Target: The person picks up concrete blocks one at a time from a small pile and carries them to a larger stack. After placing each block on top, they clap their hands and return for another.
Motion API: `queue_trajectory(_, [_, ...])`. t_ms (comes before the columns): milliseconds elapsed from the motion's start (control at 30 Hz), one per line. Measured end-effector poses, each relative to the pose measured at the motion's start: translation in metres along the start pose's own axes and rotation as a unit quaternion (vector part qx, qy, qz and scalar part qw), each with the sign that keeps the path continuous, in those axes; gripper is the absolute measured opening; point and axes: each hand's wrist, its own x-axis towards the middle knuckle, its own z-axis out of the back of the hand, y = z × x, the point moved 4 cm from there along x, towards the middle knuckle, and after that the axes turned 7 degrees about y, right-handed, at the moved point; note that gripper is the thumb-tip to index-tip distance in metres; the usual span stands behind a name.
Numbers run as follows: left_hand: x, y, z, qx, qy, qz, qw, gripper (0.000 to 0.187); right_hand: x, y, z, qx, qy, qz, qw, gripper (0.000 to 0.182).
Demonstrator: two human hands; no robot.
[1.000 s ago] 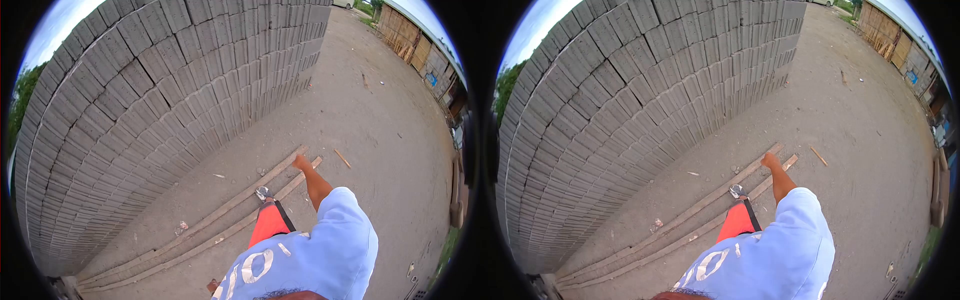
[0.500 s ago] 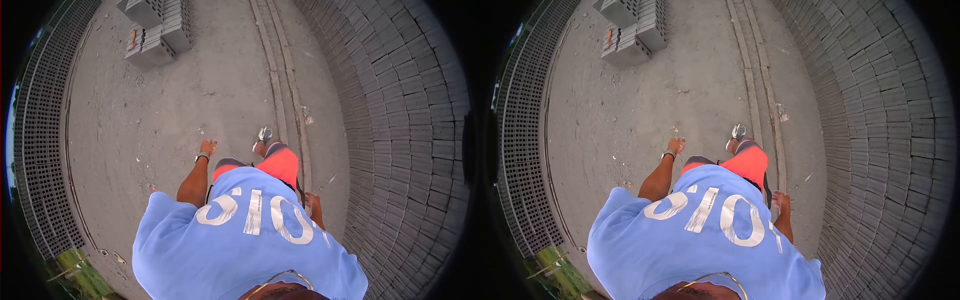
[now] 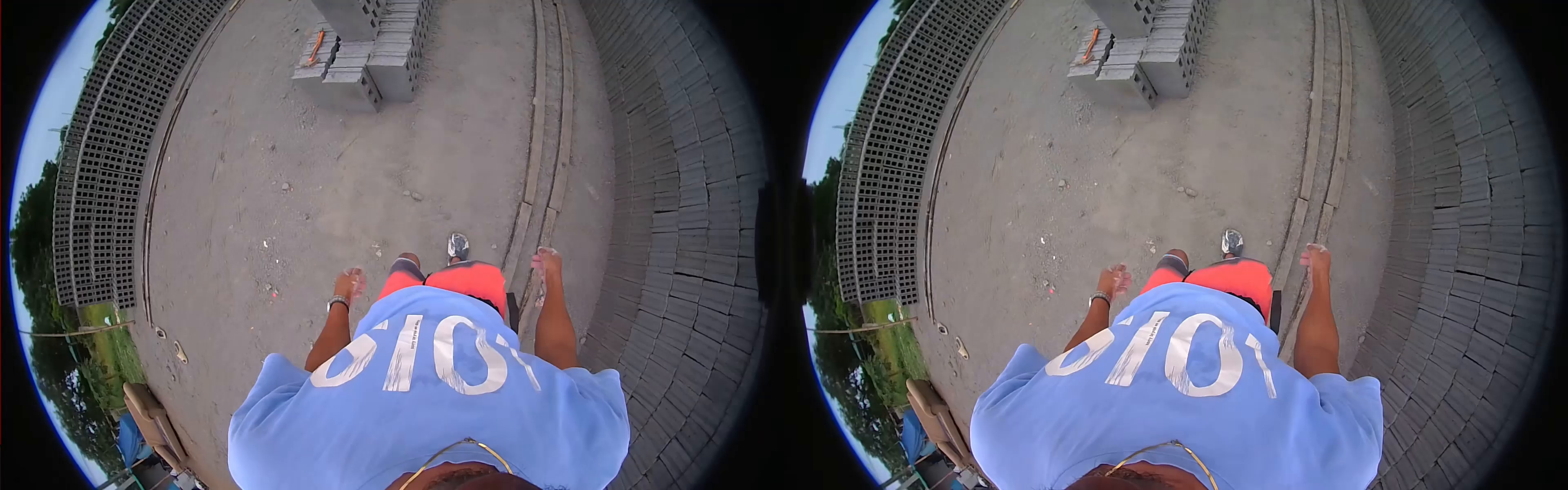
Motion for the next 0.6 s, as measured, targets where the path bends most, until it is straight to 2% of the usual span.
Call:
queue_trajectory(33, [0.001,-0.037,-0.004,-0.012,-0.012,-0.029,0.999,0.045,0.023,0.057,-0.031,-0.057,0.020,0.024,0.998,0.032])
queue_trajectory(133, [0.022,-0.111,-0.005,-0.048,-0.036,-0.077,0.995,0.050,0.088,0.198,-0.127,-0.110,0.112,0.157,0.975,0.035])
queue_trajectory(267, [0.065,-0.161,0.011,-0.029,-0.028,-0.067,0.997,0.051,0.083,0.353,-0.242,-0.125,0.158,0.206,0.958,0.034])
queue_trajectory(367, [0.118,-0.160,0.035,-0.039,-0.030,0.020,0.999,0.042,0.124,0.397,-0.310,-0.142,0.199,0.212,0.946,0.036])
queue_trajectory(500, [0.219,-0.169,0.084,-0.008,-0.008,0.149,0.989,0.031,0.187,0.415,-0.384,-0.121,0.180,0.107,0.970,0.037])
queue_trajectory(533, [0.234,-0.157,0.100,-0.018,-0.001,0.164,0.986,0.031,0.205,0.407,-0.403,-0.118,0.167,0.068,0.977,0.037])
queue_trajectory(600, [0.314,-0.223,0.131,-0.038,0.016,0.121,0.992,0.033,0.263,0.444,-0.448,-0.079,0.130,0.028,0.988,0.037])
